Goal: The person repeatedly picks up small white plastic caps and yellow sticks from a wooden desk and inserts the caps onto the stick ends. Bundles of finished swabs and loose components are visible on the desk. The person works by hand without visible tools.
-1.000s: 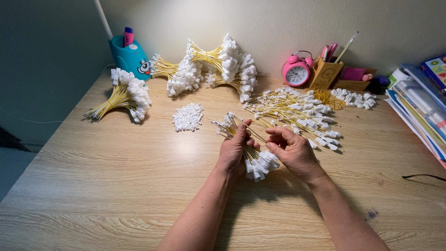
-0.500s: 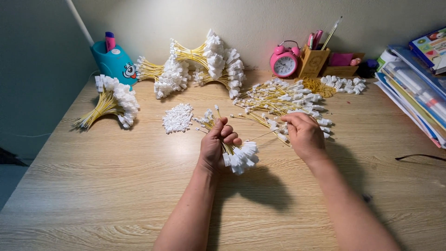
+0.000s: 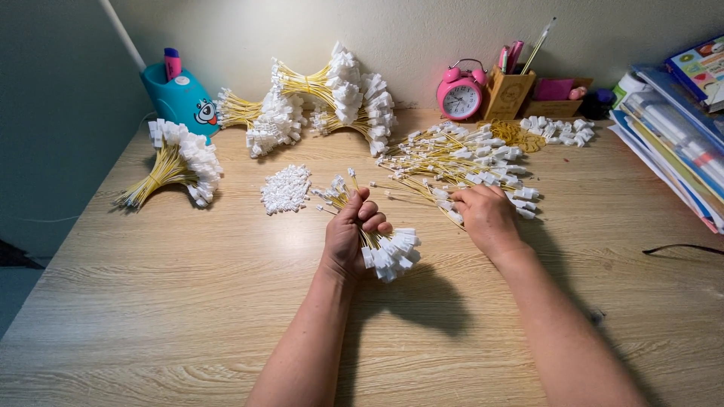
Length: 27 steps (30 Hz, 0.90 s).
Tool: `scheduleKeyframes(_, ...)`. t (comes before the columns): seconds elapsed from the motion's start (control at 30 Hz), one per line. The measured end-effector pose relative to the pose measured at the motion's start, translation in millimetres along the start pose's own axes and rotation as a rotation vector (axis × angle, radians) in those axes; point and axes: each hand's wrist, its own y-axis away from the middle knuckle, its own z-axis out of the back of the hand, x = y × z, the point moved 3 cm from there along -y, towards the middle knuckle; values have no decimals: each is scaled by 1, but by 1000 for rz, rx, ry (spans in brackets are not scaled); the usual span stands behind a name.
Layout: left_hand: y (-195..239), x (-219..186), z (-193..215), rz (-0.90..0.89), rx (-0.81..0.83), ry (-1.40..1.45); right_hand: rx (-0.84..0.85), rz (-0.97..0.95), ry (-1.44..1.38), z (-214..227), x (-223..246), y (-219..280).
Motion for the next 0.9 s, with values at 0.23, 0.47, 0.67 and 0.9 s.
scheduleKeyframes(0.23, -2, 3, 3, -15, -19, 9, -101, -17, -259, 23, 31, -11)
scheduleKeyframes(0.47, -2, 2, 4, -15, -31, 14, -104, 109, -72, -11, 31, -9)
scheduleKeyframes(0.67, 0, 3, 1, -31, -82, -16, -28, 79, -94, -6, 30, -10)
scheduleKeyframes(0.9, -4, 7, 2, -109, -200, -62, 147, -344, -583, 58, 70, -10)
